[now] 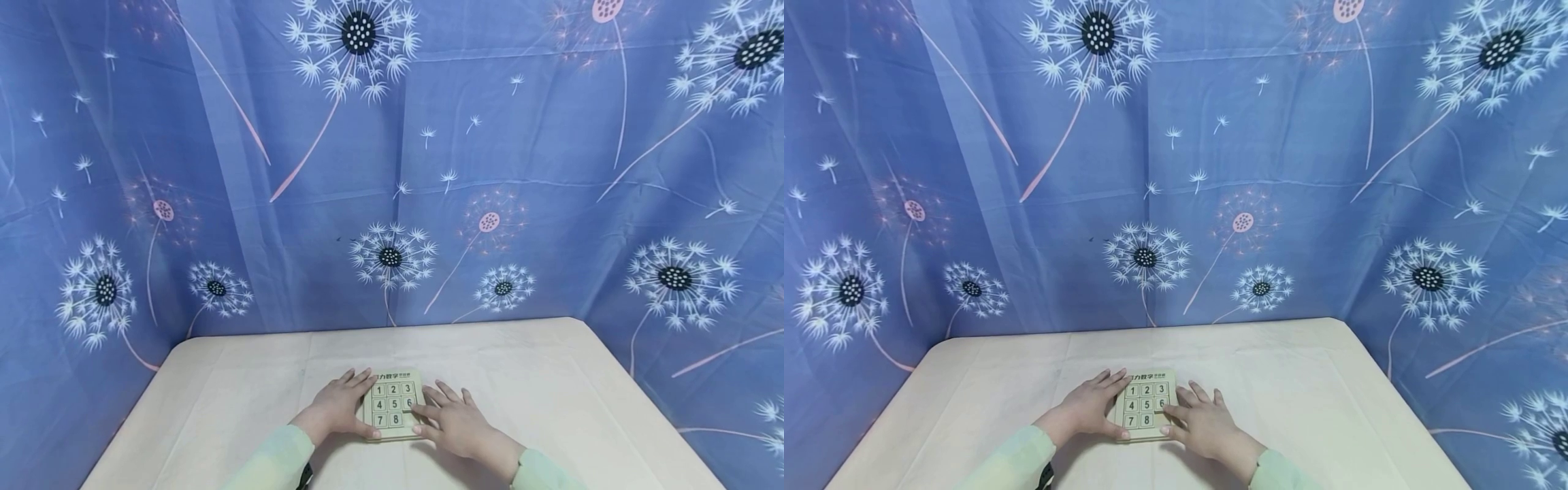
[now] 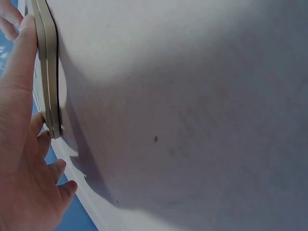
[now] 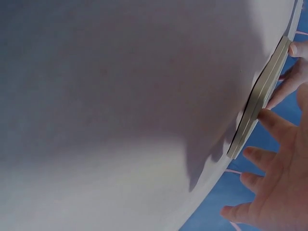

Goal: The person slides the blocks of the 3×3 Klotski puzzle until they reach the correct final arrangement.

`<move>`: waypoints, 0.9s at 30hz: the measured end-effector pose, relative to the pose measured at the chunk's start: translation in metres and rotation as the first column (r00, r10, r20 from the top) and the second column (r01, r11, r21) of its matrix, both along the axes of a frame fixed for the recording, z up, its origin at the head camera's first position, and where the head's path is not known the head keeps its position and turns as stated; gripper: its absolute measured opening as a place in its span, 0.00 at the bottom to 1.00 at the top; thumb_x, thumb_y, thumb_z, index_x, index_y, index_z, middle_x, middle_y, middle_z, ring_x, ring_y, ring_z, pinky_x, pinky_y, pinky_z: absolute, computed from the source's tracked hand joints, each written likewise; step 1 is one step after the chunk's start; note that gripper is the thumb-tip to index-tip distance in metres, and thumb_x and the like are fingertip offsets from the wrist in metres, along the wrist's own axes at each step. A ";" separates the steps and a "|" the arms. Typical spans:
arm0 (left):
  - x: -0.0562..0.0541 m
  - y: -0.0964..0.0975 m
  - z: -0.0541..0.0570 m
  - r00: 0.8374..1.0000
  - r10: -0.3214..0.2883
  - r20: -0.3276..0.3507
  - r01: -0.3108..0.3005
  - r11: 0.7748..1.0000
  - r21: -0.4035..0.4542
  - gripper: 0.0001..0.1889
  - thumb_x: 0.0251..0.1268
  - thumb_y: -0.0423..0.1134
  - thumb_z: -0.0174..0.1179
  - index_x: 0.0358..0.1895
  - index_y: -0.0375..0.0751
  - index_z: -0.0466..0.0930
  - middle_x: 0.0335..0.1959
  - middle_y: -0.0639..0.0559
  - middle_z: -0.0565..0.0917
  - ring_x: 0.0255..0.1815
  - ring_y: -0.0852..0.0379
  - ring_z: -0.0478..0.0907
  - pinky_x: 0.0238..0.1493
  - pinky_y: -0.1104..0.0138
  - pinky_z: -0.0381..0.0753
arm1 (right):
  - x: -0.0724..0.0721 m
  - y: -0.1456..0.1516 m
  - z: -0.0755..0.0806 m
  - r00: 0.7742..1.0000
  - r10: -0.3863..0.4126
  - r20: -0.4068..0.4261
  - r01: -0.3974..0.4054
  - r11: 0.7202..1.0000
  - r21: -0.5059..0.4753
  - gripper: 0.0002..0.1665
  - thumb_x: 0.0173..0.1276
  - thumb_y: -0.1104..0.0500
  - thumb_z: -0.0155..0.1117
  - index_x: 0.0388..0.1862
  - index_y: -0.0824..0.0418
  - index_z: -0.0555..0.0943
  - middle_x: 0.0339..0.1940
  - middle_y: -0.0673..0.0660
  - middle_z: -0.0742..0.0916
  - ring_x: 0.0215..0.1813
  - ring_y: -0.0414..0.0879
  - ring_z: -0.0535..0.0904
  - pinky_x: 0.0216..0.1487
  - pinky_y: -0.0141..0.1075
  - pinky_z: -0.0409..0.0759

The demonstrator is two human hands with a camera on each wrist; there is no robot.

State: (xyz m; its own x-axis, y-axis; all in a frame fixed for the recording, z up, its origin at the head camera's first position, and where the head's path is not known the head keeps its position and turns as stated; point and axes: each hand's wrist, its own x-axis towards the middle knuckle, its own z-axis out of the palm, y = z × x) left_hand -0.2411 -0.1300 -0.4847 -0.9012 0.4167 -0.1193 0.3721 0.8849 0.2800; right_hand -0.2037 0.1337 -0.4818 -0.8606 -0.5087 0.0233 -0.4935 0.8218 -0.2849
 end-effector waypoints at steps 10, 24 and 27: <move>-0.002 0.001 -0.004 1.000 -0.001 -0.014 0.001 1.000 -0.011 0.59 0.39 0.71 0.76 0.77 0.46 0.67 0.81 0.49 0.67 0.82 0.38 0.61 0.79 0.42 0.68 | -0.001 0.002 -0.002 1.000 -0.006 0.007 0.006 1.000 0.002 0.33 0.73 0.33 0.57 0.67 0.50 0.81 0.76 0.63 0.76 0.79 0.68 0.65 0.71 0.81 0.61; -0.004 0.000 0.000 0.999 -0.036 -0.032 0.036 0.999 -0.022 0.60 0.38 0.71 0.77 0.76 0.42 0.67 0.79 0.45 0.69 0.82 0.39 0.62 0.81 0.42 0.65 | -0.008 0.004 0.006 0.999 0.023 0.031 -0.022 0.998 -0.052 0.34 0.77 0.35 0.53 0.72 0.52 0.76 0.81 0.64 0.69 0.80 0.70 0.63 0.72 0.80 0.60; -0.003 0.000 0.001 0.999 -0.042 -0.035 0.041 0.999 -0.022 0.61 0.39 0.71 0.77 0.76 0.41 0.66 0.79 0.44 0.68 0.82 0.39 0.62 0.81 0.41 0.65 | -0.011 0.004 0.009 1.000 0.006 0.021 -0.003 0.992 -0.124 0.34 0.78 0.37 0.54 0.73 0.55 0.75 0.79 0.67 0.71 0.79 0.71 0.64 0.72 0.78 0.62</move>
